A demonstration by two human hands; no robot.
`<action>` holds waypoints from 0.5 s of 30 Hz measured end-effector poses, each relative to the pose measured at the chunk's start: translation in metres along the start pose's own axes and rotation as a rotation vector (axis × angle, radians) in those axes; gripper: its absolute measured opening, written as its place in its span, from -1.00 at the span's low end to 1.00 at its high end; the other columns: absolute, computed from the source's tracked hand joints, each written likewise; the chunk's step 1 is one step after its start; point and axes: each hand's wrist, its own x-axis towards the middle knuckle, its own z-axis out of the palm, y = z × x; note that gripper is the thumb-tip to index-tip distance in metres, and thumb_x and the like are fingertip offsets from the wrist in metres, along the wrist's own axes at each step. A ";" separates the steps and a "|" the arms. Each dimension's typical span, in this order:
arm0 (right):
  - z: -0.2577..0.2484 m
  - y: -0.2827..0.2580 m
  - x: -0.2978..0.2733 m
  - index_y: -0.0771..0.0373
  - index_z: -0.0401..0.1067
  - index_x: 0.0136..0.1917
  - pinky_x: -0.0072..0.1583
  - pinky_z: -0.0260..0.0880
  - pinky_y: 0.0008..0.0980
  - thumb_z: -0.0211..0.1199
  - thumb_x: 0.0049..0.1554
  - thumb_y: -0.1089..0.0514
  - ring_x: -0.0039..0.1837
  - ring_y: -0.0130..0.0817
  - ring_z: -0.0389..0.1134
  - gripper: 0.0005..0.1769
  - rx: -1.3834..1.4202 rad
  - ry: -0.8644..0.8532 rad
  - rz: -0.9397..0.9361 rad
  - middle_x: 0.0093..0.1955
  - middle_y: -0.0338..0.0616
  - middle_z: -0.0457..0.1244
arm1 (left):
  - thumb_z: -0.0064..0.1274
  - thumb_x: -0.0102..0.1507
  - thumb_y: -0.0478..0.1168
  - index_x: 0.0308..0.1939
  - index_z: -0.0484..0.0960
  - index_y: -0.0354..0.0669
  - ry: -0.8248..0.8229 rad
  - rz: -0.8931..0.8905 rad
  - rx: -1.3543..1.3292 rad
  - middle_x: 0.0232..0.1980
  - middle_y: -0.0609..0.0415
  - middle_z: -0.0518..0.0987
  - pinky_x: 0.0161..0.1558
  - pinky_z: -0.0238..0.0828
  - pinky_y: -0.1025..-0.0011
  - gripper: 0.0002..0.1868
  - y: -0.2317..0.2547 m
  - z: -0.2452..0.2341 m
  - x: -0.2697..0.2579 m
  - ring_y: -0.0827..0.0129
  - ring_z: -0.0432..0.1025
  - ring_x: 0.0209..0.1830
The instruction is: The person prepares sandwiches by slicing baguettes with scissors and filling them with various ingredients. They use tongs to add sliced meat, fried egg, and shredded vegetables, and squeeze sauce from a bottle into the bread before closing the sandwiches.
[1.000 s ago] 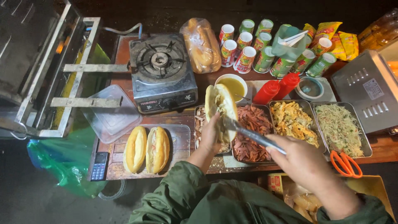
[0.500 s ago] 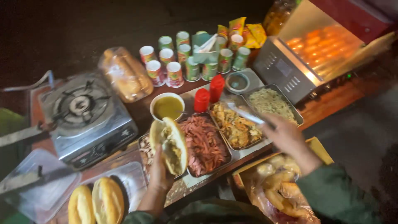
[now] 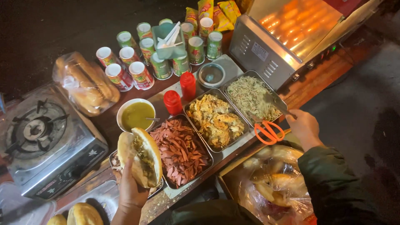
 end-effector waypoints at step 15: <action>-0.002 -0.011 0.004 0.15 0.34 0.45 0.10 0.28 0.05 0.07 0.31 -0.08 0.14 -0.03 0.27 -0.49 0.264 -0.060 0.021 0.23 -0.05 0.28 | -0.23 0.26 0.13 0.43 0.33 0.00 -0.038 -0.072 0.021 0.29 -0.11 0.46 0.23 0.27 -0.01 -0.32 -0.004 0.037 -0.005 0.00 0.35 0.27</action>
